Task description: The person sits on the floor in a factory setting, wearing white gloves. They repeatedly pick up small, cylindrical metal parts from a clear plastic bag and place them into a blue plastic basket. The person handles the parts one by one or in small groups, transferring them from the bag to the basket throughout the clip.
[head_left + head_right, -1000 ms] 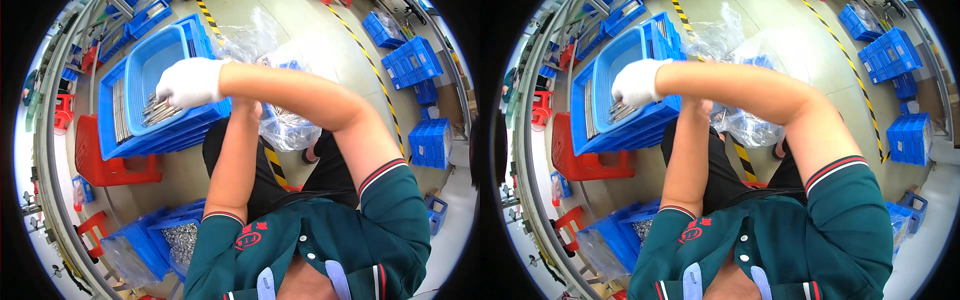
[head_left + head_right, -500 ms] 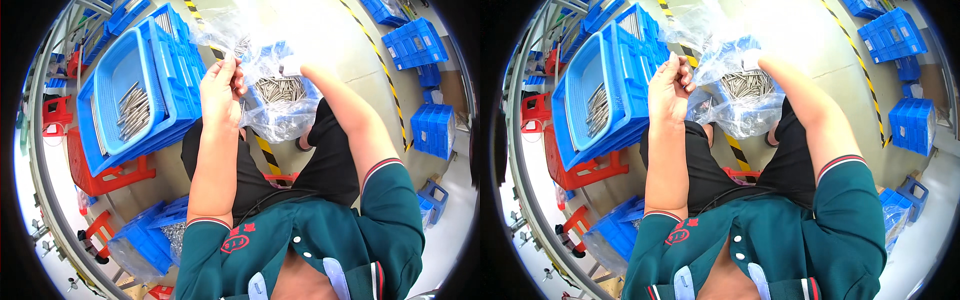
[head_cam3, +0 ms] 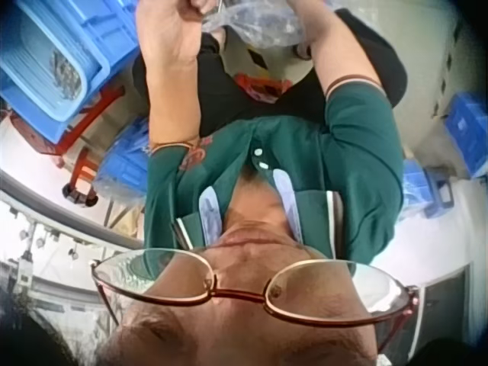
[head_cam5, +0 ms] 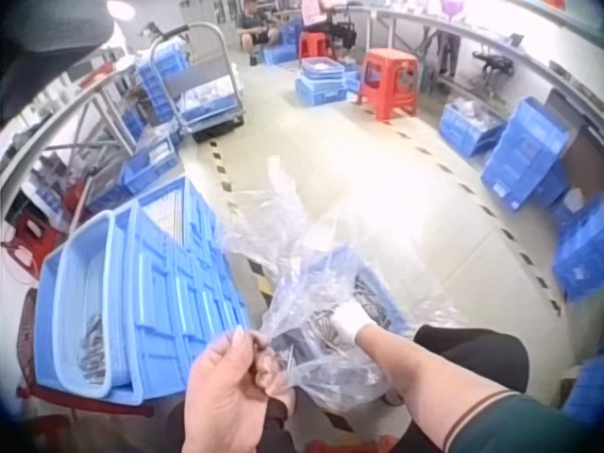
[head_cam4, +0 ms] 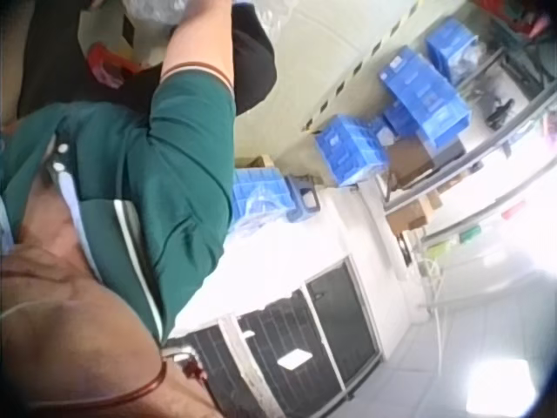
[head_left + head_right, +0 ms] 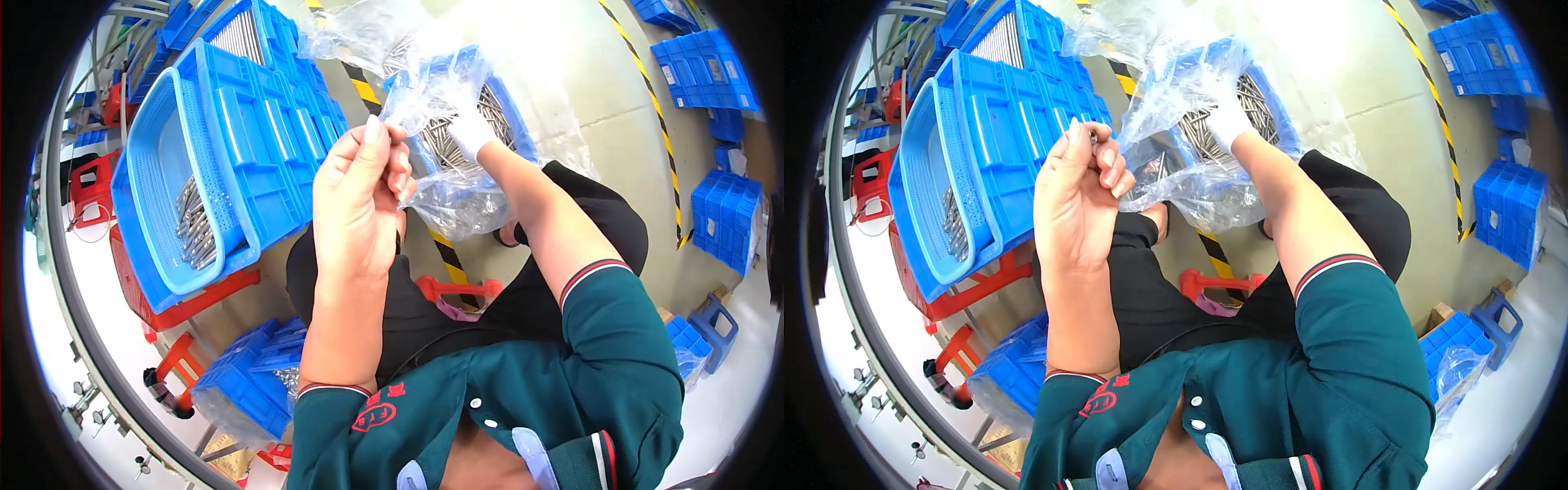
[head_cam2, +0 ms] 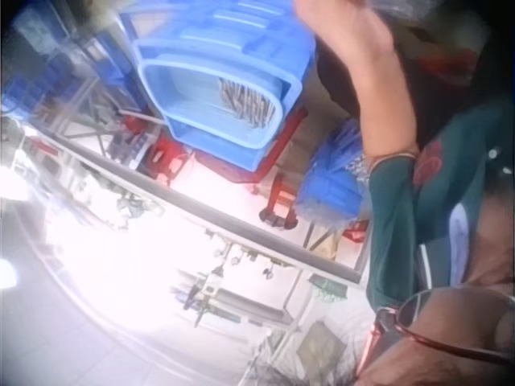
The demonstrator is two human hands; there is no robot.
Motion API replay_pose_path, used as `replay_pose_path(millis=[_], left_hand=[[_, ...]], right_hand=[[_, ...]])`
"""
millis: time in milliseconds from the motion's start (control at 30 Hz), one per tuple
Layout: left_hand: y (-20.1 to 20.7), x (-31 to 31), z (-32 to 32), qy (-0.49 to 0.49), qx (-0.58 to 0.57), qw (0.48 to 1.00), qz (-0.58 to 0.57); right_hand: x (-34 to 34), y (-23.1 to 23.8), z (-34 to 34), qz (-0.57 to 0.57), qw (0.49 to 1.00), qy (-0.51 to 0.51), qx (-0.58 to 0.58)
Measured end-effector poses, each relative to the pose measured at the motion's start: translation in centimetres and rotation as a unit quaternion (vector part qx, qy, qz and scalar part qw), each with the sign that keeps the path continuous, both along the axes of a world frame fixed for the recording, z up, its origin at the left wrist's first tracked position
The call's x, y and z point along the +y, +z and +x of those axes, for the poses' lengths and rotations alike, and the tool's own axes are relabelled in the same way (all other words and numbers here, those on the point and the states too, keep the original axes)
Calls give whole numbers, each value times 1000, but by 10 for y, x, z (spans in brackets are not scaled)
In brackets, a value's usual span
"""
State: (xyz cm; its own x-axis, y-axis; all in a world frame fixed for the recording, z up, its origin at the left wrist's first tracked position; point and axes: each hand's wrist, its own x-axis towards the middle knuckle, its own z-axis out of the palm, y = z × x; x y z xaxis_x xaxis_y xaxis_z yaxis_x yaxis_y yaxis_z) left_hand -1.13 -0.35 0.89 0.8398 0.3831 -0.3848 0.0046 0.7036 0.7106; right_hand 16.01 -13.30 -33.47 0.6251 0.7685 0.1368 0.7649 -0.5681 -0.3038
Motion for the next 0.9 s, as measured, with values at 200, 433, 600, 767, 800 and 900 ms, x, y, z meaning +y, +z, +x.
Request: replay_pose_path(millis=[200,433,600,767,800,900], left_hand=[[-1,1,0,-7,10,1000,-7],[-3,3,-2,-6,14,1000,-12],[-4,5,-3,-1,18,1000,-9],[-2,5,-2,-5,16,1000,-12],[-3,5,-3,-4,16,1000,-14],[-3,8,-4,-4,16,1000,-12]], right_hand=[[22,-3,-5,-263,955,106,-87],[32,-16,-19,-365,910,129,-145],[20,-10,-11,-285,929,167,-165],[23,-7,-1,-276,946,143,-92],[23,-3,-2,-290,938,164,-97],[24,2,0,-321,920,208,-80]])
